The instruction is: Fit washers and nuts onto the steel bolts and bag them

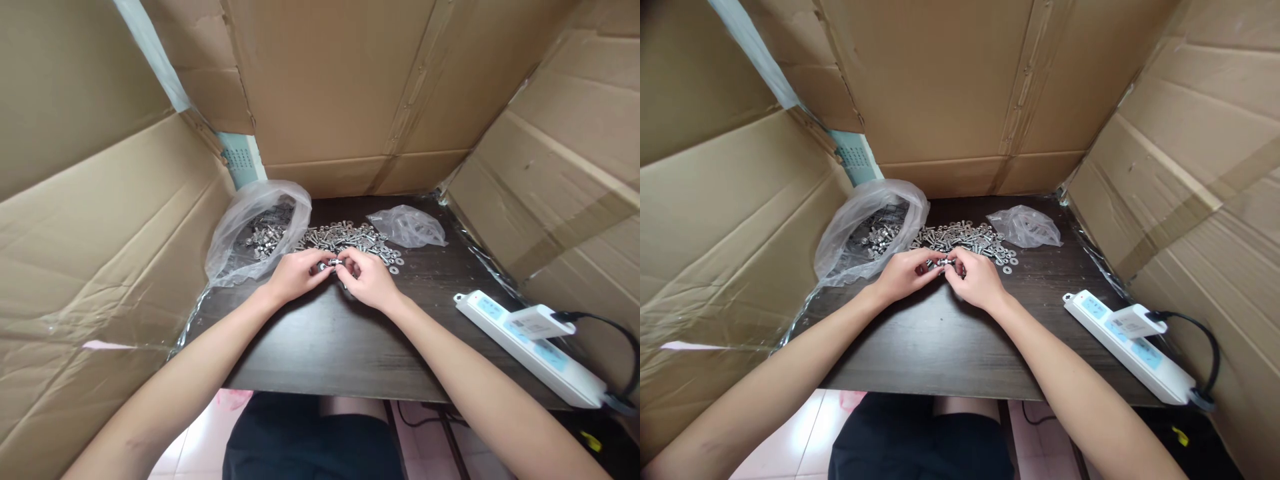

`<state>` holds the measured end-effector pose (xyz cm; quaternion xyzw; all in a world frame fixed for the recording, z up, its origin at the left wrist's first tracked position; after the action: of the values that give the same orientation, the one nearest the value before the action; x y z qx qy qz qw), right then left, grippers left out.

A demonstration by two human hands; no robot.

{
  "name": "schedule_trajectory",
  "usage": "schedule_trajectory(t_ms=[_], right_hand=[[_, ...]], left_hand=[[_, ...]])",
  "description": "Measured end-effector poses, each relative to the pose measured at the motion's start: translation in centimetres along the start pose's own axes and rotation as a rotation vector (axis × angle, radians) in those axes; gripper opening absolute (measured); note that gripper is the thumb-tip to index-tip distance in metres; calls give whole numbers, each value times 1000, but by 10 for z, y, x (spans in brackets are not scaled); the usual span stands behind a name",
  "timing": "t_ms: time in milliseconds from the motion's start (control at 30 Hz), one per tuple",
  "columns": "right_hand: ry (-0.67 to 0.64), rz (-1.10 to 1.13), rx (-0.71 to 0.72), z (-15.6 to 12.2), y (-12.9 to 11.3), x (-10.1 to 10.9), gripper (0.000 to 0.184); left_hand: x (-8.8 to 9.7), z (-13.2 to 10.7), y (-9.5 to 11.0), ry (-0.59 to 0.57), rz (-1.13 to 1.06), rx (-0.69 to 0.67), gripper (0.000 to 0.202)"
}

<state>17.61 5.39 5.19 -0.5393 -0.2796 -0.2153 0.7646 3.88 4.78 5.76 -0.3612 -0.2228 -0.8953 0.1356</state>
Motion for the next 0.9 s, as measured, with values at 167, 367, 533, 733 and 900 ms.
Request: schedule_trajectory(t_ms=[167,367,533,733,900], right_hand=[[-22,10,0,0,1,-3,12],[-55,0,-17,0,0,-4,23],[-14,3,-18,0,0,0,21],[-20,28,13,0,-1,-1,12],[-47,-1,8,0,1,-5,12]], left_hand=[[-1,1,1,-7,-10,-9,19],[-1,0,0,0,-15,-2,20],[0,0,1,-7,-17,-5,20],[0,1,2,-5,-15,-6,20],[1,0,2,8,-2,-11,20]])
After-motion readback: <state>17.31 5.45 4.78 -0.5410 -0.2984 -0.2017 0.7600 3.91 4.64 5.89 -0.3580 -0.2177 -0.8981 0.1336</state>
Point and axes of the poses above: each hand's wrist, its own z-axis towards the middle knuckle, its own x-axis out of the back of the hand, y = z × x, the point moved 9 cm from there along z, towards the middle knuckle, and after that the axes turned 14 degrees about -x, right-handed, at the moved point
